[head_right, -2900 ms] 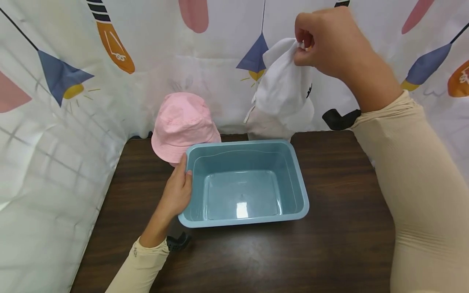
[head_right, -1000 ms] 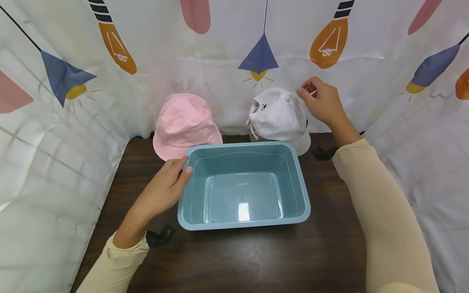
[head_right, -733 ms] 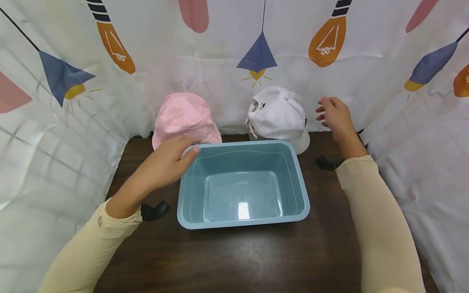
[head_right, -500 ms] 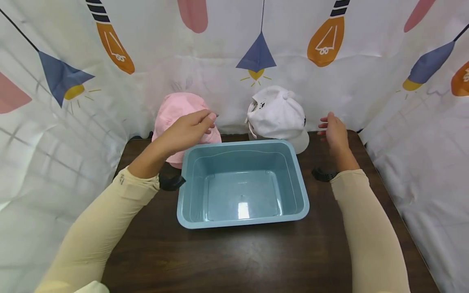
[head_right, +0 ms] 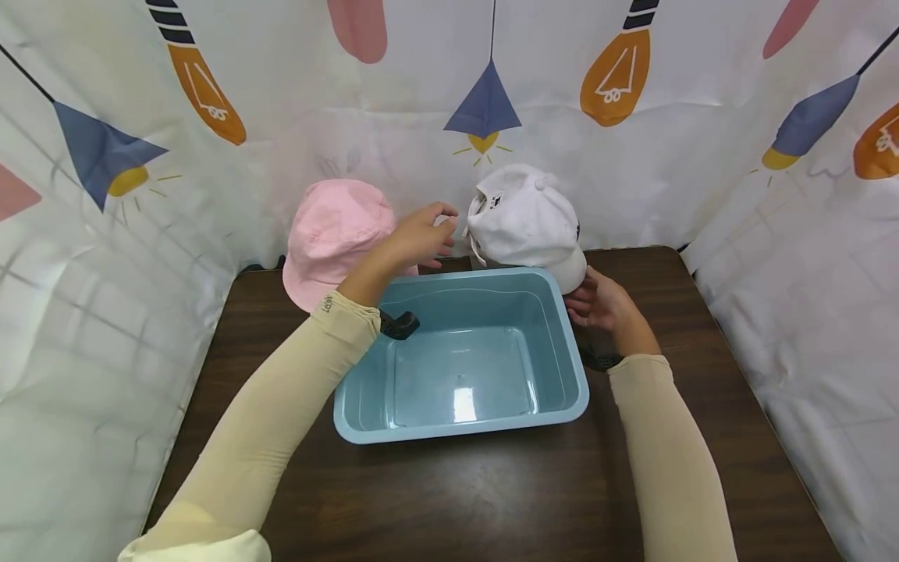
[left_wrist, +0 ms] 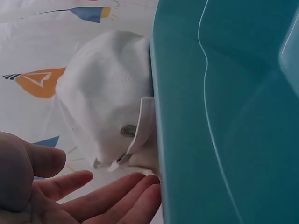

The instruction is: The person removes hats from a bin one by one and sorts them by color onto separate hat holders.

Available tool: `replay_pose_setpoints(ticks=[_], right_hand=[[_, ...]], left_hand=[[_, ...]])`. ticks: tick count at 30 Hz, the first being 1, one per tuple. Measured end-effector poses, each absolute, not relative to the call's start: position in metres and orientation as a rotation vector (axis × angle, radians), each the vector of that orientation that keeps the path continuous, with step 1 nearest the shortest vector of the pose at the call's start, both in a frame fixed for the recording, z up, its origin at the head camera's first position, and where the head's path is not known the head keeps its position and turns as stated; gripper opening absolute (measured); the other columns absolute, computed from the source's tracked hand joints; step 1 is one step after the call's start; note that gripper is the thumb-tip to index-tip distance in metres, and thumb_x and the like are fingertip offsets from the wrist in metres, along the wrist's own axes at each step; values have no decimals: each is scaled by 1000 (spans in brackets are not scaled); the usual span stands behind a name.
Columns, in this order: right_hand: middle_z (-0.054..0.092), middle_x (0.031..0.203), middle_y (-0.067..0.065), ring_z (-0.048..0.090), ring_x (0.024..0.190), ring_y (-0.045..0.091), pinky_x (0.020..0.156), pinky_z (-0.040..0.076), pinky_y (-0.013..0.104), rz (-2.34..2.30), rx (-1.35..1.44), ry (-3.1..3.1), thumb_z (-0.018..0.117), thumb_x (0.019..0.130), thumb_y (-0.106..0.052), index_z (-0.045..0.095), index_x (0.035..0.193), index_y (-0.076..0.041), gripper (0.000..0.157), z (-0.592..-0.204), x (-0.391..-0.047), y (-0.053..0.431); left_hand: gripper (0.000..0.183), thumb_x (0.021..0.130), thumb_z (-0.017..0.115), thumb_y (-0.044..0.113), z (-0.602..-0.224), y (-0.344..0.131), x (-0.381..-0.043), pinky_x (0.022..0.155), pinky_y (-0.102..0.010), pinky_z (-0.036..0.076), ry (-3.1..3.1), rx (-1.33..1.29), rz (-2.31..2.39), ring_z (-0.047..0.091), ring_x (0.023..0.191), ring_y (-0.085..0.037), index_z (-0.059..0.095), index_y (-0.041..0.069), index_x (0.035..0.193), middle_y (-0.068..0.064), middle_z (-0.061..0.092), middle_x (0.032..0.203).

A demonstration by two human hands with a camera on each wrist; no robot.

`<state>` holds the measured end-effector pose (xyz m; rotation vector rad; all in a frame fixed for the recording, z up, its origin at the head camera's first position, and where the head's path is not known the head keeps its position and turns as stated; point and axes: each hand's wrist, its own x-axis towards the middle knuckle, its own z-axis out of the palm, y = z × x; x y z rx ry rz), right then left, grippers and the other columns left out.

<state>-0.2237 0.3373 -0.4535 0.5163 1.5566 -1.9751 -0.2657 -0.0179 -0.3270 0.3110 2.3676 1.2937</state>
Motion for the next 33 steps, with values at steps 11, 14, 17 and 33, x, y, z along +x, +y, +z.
replay_pose_setpoints(ticks=[11,14,17,33], right_hand=[[71,109,-4,65,103,11,83,56,32,-2360,555,1221,51,106,-41,54,125,-23,27,-466,-225,327],[65,114,-6,57,111,10,85,54,30,-2414,596,1177,56,104,-36,56,124,-23,24,-467,-227,325],[62,115,-6,53,113,10,85,52,29,-2449,639,1145,58,103,-33,57,122,-21,22,-469,-228,324],[66,92,-9,56,91,9,74,52,29,-2323,642,1528,53,105,-38,71,93,-22,27,-478,-229,321]], left_hand=[[37,109,46,23,-340,4,-283,84,-39,57,2314,320,1318,72,104,-28,48,17,145,-17,73,115],[27,107,51,18,-343,6,-287,74,-34,55,2345,338,1313,73,101,-29,53,14,133,-16,76,108],[15,104,56,11,-345,7,-288,69,-31,53,2374,360,1328,75,91,-27,54,10,118,-15,76,99],[19,100,54,12,-355,6,-296,73,-27,42,2778,468,801,66,100,-26,52,12,81,0,78,95]])
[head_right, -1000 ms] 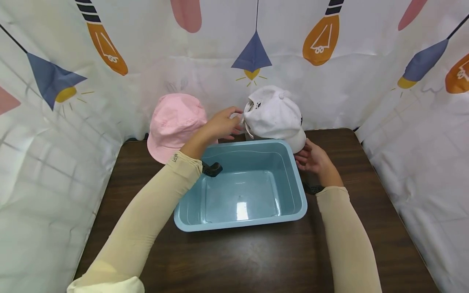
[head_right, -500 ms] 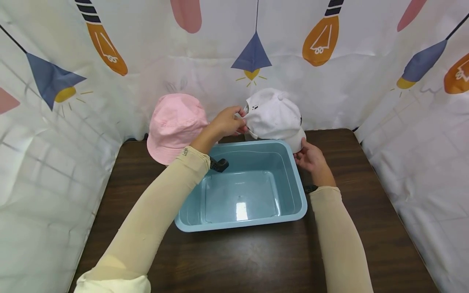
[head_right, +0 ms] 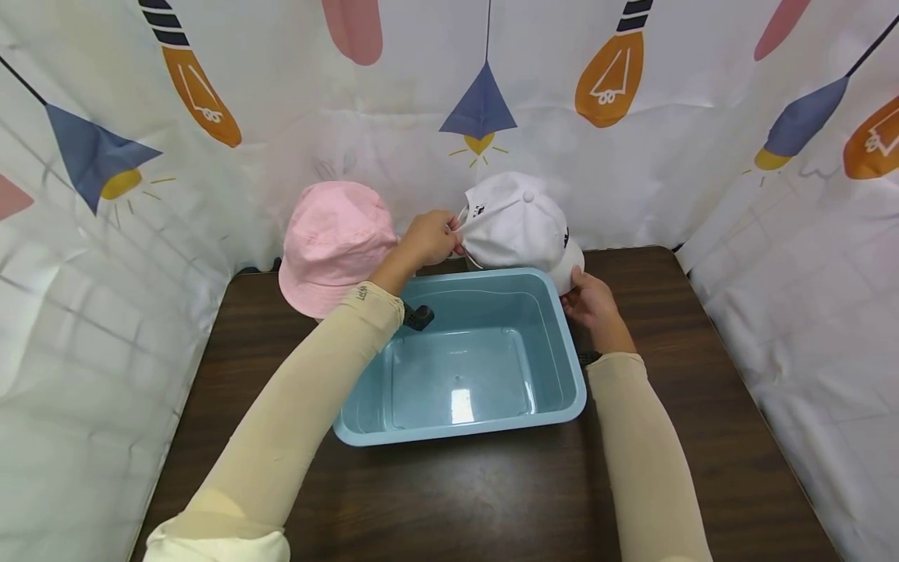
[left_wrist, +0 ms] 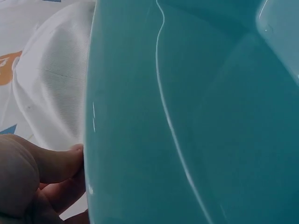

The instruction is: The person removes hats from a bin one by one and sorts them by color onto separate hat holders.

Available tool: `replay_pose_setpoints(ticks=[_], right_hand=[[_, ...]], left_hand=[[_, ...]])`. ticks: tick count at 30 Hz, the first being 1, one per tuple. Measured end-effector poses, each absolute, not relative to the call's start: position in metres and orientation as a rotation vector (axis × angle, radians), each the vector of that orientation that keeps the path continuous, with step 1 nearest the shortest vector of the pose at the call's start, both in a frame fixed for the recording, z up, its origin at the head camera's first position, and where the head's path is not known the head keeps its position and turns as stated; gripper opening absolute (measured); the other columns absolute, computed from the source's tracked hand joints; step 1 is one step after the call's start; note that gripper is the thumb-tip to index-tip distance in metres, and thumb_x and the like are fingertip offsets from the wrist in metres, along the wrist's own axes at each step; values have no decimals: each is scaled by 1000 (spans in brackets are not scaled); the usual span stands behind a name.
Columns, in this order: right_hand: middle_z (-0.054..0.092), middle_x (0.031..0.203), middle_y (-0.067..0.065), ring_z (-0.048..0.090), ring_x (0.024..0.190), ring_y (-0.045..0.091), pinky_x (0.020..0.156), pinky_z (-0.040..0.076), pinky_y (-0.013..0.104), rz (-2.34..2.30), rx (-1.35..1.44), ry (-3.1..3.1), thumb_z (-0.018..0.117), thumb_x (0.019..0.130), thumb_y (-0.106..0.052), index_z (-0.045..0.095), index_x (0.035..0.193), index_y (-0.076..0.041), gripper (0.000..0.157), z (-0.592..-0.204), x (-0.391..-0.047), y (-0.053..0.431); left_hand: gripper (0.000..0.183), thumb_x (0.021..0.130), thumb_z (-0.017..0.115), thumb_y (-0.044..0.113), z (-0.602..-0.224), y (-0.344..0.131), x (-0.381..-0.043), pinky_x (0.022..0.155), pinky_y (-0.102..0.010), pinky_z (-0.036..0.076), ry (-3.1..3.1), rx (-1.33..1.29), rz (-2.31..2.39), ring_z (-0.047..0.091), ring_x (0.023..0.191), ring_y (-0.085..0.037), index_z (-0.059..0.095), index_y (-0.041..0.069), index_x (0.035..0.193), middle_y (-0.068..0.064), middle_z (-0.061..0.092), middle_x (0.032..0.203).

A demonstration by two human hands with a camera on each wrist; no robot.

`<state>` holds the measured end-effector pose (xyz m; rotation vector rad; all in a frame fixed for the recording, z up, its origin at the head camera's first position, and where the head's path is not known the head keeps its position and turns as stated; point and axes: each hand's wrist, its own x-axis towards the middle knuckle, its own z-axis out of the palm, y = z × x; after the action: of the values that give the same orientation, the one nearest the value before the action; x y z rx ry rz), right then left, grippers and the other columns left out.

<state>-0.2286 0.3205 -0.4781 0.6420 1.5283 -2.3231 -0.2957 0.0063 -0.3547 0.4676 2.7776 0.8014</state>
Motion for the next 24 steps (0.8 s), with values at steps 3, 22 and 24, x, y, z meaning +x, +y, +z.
replay_pose_setpoints(ticks=[3,22,24], right_hand=[[65,92,-11,56,93,9,78,49,31,-2218,652,1666,51,105,-44,67,99,-25,25,-482,-231,319],[58,130,2,53,121,19,104,47,37,-2027,594,1921,41,107,-49,51,139,-14,48,-468,-218,317],[44,153,10,45,138,28,116,40,48,-1940,594,2034,38,106,-56,33,156,-12,67,-470,-216,322]], left_hand=[[22,100,55,14,-355,6,-298,73,-29,42,2798,451,738,64,96,-26,52,12,77,0,77,96],[41,107,43,24,-331,8,-274,101,-48,48,2740,435,580,57,129,-32,42,11,146,-15,58,141],[48,107,44,25,-316,-1,-262,97,-48,50,2758,470,589,61,124,-34,35,13,153,-19,61,136]])
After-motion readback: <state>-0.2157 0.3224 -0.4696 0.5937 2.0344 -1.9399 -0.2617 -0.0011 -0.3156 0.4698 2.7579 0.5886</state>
